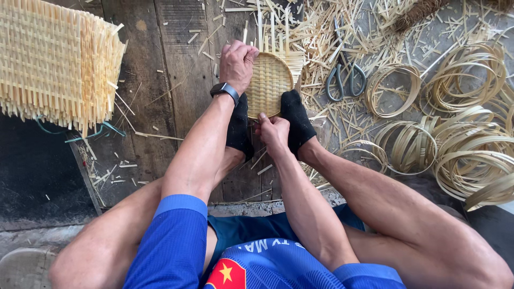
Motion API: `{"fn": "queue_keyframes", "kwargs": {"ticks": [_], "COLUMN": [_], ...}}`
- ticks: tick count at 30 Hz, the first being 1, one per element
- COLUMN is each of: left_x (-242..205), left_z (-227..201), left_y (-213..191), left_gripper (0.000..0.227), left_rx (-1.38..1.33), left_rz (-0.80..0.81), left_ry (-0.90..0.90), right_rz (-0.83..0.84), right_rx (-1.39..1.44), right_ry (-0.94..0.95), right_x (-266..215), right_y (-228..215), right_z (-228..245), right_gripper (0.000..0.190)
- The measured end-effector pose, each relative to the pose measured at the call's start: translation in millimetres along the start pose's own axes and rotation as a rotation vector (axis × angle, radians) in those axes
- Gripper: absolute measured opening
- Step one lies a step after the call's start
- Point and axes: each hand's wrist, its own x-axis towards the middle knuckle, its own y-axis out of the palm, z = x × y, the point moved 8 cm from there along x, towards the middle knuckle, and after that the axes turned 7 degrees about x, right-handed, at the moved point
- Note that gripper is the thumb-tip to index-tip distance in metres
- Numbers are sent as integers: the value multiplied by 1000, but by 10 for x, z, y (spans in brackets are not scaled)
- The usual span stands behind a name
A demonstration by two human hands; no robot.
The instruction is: The person sits on the floor and weaves small round bamboo baskets. They place a woven bamboo mat over a wooden mold, trim the edges with shears, and wrap a bamboo strip around the rim to secure it. The finished baskets are stacked nearby.
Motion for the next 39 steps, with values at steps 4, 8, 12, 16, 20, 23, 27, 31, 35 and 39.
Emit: {"fn": "queue_keyframes", "kwargs": {"ticks": [4, 8, 12, 16, 20, 23, 27, 31, 35, 39], "left_x": [17, 50, 55, 88, 100, 91, 89, 85, 20, -3], "left_z": [48, 108, 173, 298, 248, 310, 333, 533, 675, 770], "left_y": [47, 56, 76, 31, -27, 7, 43, 169, 314, 394], "left_gripper": [24, 22, 20, 21, 18, 18, 18, 20, 25, 24], "left_rx": [-30, -63, -111, -187, -207, -207, -260, -397, -624, -778], "left_rz": [22, 58, 60, 74, 14, 56, 58, 174, 257, 244], "left_ry": [-2, -65, -88, -179, -153, -196, -155, -373, -539, -586], "right_rz": [53, 125, 65, 135, 32, -25, 196, 329, 405, 239], "right_rx": [-42, 144, 143, 17, -495, -686, -789, -753, -603, -886], "right_ry": [-138, -45, -167, -327, -240, -1139, -1461, -956, -572, -1218], "right_x": [93, 121, 255, 241, -55, -314, 65, 824, 1075, 621], "right_y": [3, -102, -173, -142, -158, 222, 717, 813, 721, 864], "right_z": [-9, -139, -216, 145, 742, 1854, 2243, 2013, 1834, 2158], "right_gripper": [31, 29, 31, 31, 41, 21, 12, 16, 24, 37]}}
